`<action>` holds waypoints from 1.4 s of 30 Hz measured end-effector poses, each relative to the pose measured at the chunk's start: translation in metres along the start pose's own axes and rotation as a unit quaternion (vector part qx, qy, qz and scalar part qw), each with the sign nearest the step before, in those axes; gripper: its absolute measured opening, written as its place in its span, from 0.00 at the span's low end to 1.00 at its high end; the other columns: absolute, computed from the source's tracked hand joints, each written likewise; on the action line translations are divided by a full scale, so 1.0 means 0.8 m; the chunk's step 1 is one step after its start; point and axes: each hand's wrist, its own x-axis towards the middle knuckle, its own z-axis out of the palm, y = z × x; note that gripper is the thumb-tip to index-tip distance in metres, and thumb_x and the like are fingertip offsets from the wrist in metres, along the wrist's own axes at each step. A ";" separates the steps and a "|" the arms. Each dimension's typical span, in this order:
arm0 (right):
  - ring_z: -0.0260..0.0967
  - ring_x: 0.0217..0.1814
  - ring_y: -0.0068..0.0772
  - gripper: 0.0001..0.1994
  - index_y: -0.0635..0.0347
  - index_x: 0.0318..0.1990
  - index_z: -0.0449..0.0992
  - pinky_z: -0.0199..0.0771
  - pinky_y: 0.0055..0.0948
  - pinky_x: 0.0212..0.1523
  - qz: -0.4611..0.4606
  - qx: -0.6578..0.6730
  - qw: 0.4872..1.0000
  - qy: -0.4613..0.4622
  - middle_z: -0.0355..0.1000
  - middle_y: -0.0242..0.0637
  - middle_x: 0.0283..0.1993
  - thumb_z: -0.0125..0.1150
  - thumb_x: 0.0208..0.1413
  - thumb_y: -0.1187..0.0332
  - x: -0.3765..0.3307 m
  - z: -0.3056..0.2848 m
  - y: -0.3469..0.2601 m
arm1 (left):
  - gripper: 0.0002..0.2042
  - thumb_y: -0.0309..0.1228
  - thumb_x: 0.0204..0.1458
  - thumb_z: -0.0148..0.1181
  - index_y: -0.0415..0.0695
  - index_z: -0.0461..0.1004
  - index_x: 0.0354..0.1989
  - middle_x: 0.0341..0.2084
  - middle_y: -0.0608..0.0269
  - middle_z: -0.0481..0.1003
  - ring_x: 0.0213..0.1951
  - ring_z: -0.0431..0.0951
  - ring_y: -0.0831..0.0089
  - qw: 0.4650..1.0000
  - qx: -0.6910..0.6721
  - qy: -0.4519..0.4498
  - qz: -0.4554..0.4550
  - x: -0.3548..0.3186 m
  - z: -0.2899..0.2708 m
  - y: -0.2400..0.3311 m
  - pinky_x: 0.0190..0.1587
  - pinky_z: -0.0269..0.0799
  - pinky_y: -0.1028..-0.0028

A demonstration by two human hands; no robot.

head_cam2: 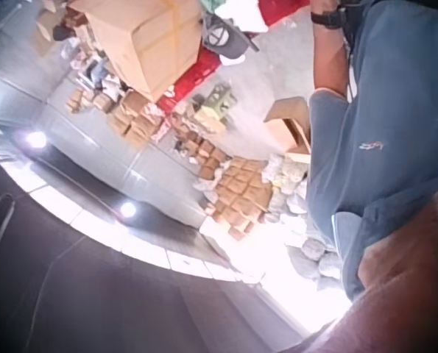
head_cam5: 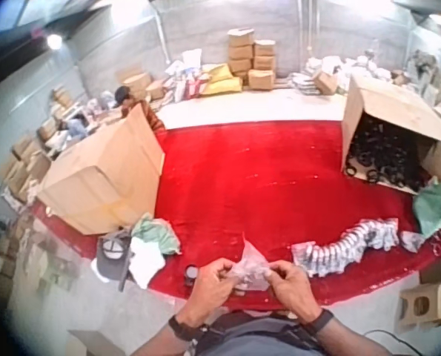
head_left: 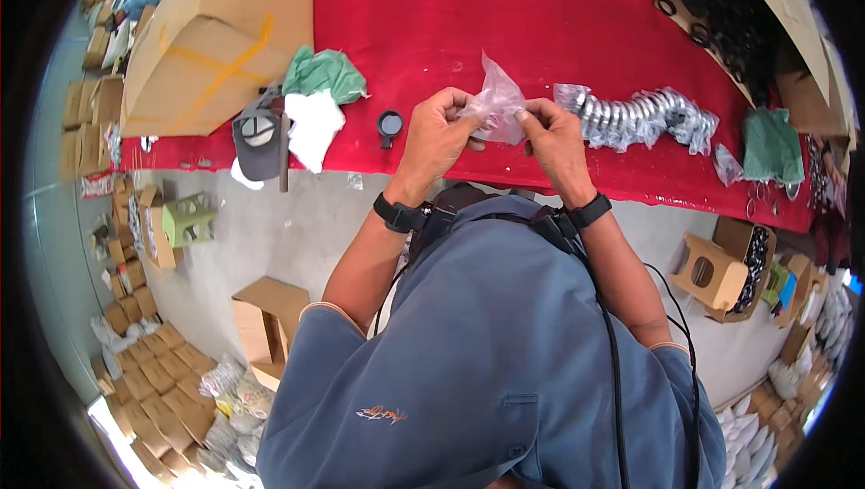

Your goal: Inspecting and placing circular metal components into plastic bags at a factory workspace.

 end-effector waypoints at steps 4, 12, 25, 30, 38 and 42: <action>0.71 0.28 0.19 0.09 0.68 0.45 0.80 0.70 0.22 0.25 0.027 -0.015 0.999 0.028 0.77 0.33 0.31 0.61 0.64 0.70 0.017 0.034 0.008 | 0.07 0.26 0.61 0.64 0.36 0.75 0.43 0.32 0.60 0.80 0.28 0.80 0.79 0.999 0.014 0.051 -0.003 -0.020 -0.057 -0.006 0.30 0.81 0.77; 0.78 0.37 0.25 0.12 0.67 0.48 0.80 0.78 0.27 0.31 0.129 -0.097 0.977 -0.142 0.79 0.36 0.35 0.64 0.62 0.68 0.064 0.115 0.089 | 0.06 0.25 0.61 0.60 0.38 0.75 0.44 0.28 0.61 0.79 0.22 0.78 0.79 0.934 0.117 0.337 -0.005 -0.104 -0.217 -0.070 0.25 0.75 0.76; 0.80 0.46 0.57 0.31 0.69 0.42 0.78 0.78 0.44 0.51 0.402 -0.090 0.889 -0.199 0.80 0.57 0.42 0.70 0.54 0.42 0.126 0.304 0.221 | 0.09 0.30 0.62 0.62 0.36 0.75 0.35 0.19 0.68 0.72 0.17 0.70 0.82 0.865 0.162 0.449 -0.158 -0.218 -0.344 -0.142 0.19 0.65 0.78; 0.77 0.54 0.59 0.45 0.72 0.48 0.74 0.75 0.47 0.57 0.246 -0.374 0.892 -0.060 0.79 0.60 0.47 0.68 0.45 0.29 0.123 0.368 0.203 | 0.10 0.30 0.55 0.65 0.39 0.74 0.42 0.18 0.59 0.77 0.22 0.78 0.66 0.804 0.364 0.431 -0.187 -0.210 -0.362 -0.136 0.28 0.71 0.66; 0.82 0.43 0.56 0.15 0.68 0.42 0.79 0.83 0.48 0.46 0.040 -0.547 0.816 -0.181 0.81 0.57 0.40 0.64 0.49 0.67 0.131 0.387 0.206 | 0.11 0.30 0.52 0.64 0.44 0.73 0.43 0.19 0.55 0.76 0.24 0.78 0.54 0.829 0.413 0.330 -0.180 -0.163 -0.381 -0.139 0.33 0.73 0.58; 0.80 0.40 0.58 0.05 0.63 0.31 0.81 0.81 0.49 0.42 -0.080 -0.564 0.798 -0.195 0.79 0.55 0.35 0.61 0.50 0.72 0.133 0.359 0.185 | 0.08 0.29 0.52 0.62 0.45 0.75 0.40 0.20 0.52 0.76 0.27 0.79 0.53 0.831 0.431 0.283 -0.207 -0.133 -0.379 -0.123 0.35 0.73 0.57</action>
